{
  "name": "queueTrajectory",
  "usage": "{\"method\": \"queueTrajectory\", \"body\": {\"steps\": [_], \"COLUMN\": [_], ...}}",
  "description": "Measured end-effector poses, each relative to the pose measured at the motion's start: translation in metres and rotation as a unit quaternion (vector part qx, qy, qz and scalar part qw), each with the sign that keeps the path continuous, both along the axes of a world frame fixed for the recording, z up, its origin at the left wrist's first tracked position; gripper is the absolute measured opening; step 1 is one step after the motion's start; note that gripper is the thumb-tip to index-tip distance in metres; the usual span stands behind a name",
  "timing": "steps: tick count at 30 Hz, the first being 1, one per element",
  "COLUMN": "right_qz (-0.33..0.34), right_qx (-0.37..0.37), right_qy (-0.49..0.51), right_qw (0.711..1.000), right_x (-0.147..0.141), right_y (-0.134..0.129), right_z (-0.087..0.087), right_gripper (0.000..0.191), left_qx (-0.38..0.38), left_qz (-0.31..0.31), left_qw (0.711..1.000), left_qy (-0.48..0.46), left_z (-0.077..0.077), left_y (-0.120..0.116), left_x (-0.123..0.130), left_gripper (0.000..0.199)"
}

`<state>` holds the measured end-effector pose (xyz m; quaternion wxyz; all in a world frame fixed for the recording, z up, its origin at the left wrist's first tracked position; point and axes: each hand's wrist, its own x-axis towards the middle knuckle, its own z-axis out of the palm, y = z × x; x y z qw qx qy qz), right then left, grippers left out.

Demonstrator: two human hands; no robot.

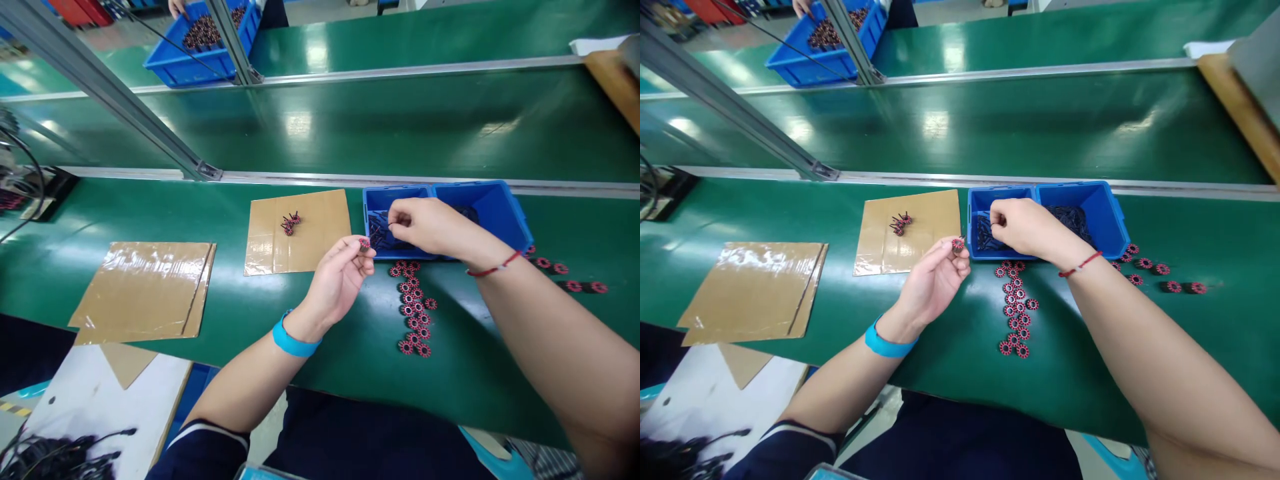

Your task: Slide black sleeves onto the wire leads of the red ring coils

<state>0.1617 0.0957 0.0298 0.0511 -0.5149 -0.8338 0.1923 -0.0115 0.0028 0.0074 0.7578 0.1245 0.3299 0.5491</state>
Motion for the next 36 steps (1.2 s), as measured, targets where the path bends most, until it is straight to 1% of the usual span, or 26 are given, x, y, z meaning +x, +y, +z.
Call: {"method": "queueTrajectory", "body": {"steps": [2,4,6,8,11,15,17,19,22,23,24,27,29,31,33,36], "right_qz": [-0.052,-0.094,-0.111,-0.119,-0.127,-0.148,-0.158,-0.168,-0.176,-0.179,-0.184,-0.201,-0.211,-0.219,-0.22,-0.215], "right_qx": [-0.018,-0.046,-0.059,-0.06,-0.065,-0.065,-0.067,-0.101,-0.183,-0.196,-0.203,-0.195,-0.162,-0.119,-0.092,-0.085], "right_qy": [0.123,0.244,0.302,0.322,0.337,0.372,0.393,0.437,0.521,0.535,0.541,0.542,0.534,0.525,0.522,0.524], "right_qw": [0.991,0.964,0.945,0.937,0.93,0.914,0.903,0.878,0.815,0.802,0.796,0.793,0.802,0.813,0.819,0.82], "right_x": [0.01,0.017,0.023,0.025,0.028,0.032,0.034,0.036,0.036,0.036,0.035,0.033,0.032,0.032,0.032,0.031], "right_y": [-0.001,-0.003,-0.006,-0.008,-0.009,-0.012,-0.019,-0.032,-0.06,-0.07,-0.079,-0.103,-0.114,-0.119,-0.122,-0.121], "right_z": [0.0,-0.002,-0.005,-0.006,-0.007,-0.003,0.001,0.005,0.009,0.01,0.011,0.011,0.01,0.008,0.007,0.005], "right_gripper": [0.005,0.003,0.008,0.013,0.013,0.012,0.014,0.017,0.018,0.017,0.016,0.011,0.008,0.007,0.009,0.011], "left_qx": [0.0,0.001,0.005,0.008,0.004,0.0,0.005,0.011,0.02,0.024,0.027,0.03,0.027,0.025,0.026,0.03], "left_qz": [-0.011,-0.026,-0.043,-0.061,-0.077,-0.078,-0.081,-0.094,-0.128,-0.14,-0.151,-0.174,-0.184,-0.191,-0.194,-0.196], "left_qw": [1.0,1.0,0.999,0.998,0.996,0.995,0.995,0.994,0.99,0.989,0.987,0.983,0.981,0.98,0.979,0.979], "left_qy": [0.003,0.009,0.018,0.03,0.049,0.062,0.061,0.056,0.052,0.052,0.052,0.052,0.053,0.053,0.05,0.044], "left_z": [-0.002,-0.005,-0.007,-0.009,-0.012,-0.012,-0.011,-0.009,-0.005,-0.004,-0.003,-0.001,0.0,0.001,0.001,0.001], "left_y": [-0.002,-0.005,-0.009,-0.012,-0.015,-0.015,-0.016,-0.019,-0.025,-0.026,-0.028,-0.032,-0.034,-0.034,-0.035,-0.035], "left_x": [0.002,0.004,0.007,0.01,0.013,0.014,0.014,0.014,0.015,0.015,0.016,0.017,0.018,0.018,0.018,0.017], "left_gripper": [0.008,0.008,0.008,0.009,0.011,0.014,0.015,0.015,0.017,0.018,0.019,0.022,0.024,0.026,0.026,0.025]}}
